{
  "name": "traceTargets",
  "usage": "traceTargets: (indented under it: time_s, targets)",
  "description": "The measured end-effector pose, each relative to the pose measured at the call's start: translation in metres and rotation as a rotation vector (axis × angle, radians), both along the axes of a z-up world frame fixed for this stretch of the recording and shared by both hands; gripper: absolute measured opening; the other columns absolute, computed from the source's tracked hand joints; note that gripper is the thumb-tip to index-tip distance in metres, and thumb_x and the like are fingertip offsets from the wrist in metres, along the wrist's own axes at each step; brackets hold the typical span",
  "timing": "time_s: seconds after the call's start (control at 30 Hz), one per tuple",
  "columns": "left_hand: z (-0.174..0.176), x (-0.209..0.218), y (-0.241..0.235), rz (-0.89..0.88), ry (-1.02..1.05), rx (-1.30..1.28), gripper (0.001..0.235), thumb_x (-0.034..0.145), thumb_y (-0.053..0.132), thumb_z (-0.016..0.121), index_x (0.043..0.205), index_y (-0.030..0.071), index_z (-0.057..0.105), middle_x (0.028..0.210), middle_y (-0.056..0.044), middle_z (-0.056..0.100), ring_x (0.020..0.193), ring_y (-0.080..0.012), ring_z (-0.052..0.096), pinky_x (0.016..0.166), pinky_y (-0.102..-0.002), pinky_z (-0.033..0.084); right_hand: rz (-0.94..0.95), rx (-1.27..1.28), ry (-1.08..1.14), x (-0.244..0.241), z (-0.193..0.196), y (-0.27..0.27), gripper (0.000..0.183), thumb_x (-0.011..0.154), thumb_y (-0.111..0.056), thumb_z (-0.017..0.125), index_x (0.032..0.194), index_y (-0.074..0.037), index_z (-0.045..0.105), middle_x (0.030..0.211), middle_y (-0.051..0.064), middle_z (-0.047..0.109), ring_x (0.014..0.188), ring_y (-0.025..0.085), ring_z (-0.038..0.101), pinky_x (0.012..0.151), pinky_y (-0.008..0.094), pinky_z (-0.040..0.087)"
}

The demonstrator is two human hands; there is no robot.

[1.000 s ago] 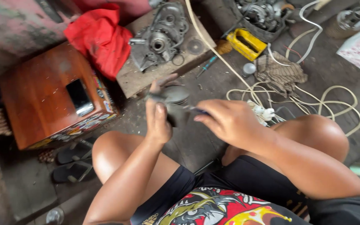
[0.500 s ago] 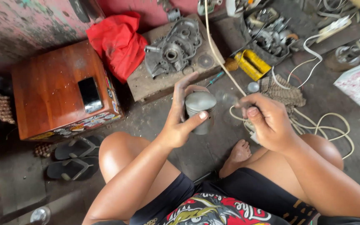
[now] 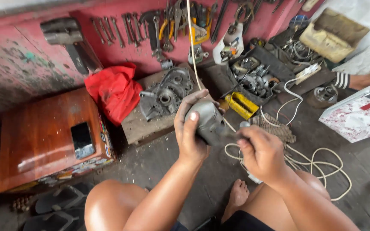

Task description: Cleaning carbon deposits from a motorcycle piston using a scraper and a brush in a workshop environment.

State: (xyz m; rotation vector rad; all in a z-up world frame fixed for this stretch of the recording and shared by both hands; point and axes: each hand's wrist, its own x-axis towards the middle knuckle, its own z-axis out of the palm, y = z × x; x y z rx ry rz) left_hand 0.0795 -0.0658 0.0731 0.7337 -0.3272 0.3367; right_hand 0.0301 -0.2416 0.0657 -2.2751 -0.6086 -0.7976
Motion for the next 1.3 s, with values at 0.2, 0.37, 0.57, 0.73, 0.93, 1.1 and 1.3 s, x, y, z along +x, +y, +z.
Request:
traceTargets:
  time_s: [0.2,0.37,0.57,0.73,0.93,1.1,1.3]
  targets:
    - [-0.01,0.002,-0.015,0.025,0.072,-0.059,0.053,0.092,0.036,0.058,0.111,-0.012,0.064,0.088,-0.032,0.067,0.077,-0.0394,0.074,0.072,-0.048,0.06,-0.05,-0.086,-0.098,0.003,-0.022,-0.012,0.029,0.104,-0.031,0.053,0.097,-0.008,0.07,0.073,0.006,0.065,0.062,0.033,0.065,0.059,0.041,0.055]
    - [-0.002,0.0,-0.022,0.055,0.098,-0.051,0.048,0.094,0.034,0.058,0.111,-0.01,0.064,0.086,-0.029,0.066,0.076,-0.0357,0.073,0.071,-0.046,0.06,-0.048,-0.11,-0.141,0.006,-0.029,-0.017,0.03,0.102,-0.036,0.058,0.095,-0.009,0.071,0.075,0.006,0.065,0.064,0.032,0.066,0.058,0.043,0.055]
    - [0.008,-0.008,-0.017,0.02,0.095,-0.025,0.052,0.093,0.038,0.058,0.115,-0.01,0.063,0.084,-0.028,0.066,0.078,-0.0349,0.073,0.074,-0.047,0.06,-0.009,-0.079,-0.09,-0.005,-0.029,-0.008,0.032,0.1,-0.039,0.057,0.095,-0.01,0.068,0.073,0.007,0.059,0.061,0.034,0.062,0.057,0.045,0.055]
    - [0.005,-0.011,-0.013,-0.027,0.082,-0.046,0.054,0.093,0.04,0.059,0.117,-0.008,0.06,0.085,-0.028,0.065,0.082,-0.0328,0.07,0.078,-0.045,0.058,-0.015,-0.062,-0.097,-0.005,-0.019,-0.009,0.03,0.103,-0.034,0.052,0.096,-0.009,0.069,0.072,0.003,0.059,0.057,0.025,0.059,0.058,0.039,0.055]
    - [0.006,-0.015,-0.012,-0.08,0.074,-0.075,0.052,0.095,0.037,0.059,0.121,-0.008,0.057,0.086,-0.03,0.065,0.079,-0.0323,0.069,0.075,-0.045,0.057,-0.016,-0.118,-0.127,-0.009,-0.007,-0.015,0.032,0.104,-0.035,0.054,0.096,-0.008,0.069,0.075,0.008,0.06,0.062,0.033,0.062,0.06,0.046,0.053]
    - [0.004,-0.016,-0.009,-0.083,0.078,-0.059,0.052,0.096,0.039,0.059,0.124,-0.006,0.058,0.087,-0.026,0.068,0.081,-0.0284,0.07,0.077,-0.043,0.058,0.036,-0.18,-0.161,-0.01,-0.013,-0.02,0.035,0.102,-0.041,0.054,0.096,-0.011,0.07,0.075,0.005,0.06,0.06,0.028,0.062,0.057,0.042,0.053]
    - [0.002,-0.015,-0.005,-0.122,0.091,-0.088,0.052,0.096,0.04,0.06,0.121,-0.006,0.059,0.09,-0.029,0.068,0.081,-0.0291,0.071,0.077,-0.044,0.058,0.091,-0.187,-0.205,-0.01,-0.006,-0.006,0.034,0.101,-0.04,0.055,0.094,-0.01,0.07,0.073,0.007,0.058,0.057,0.03,0.06,0.054,0.043,0.054]
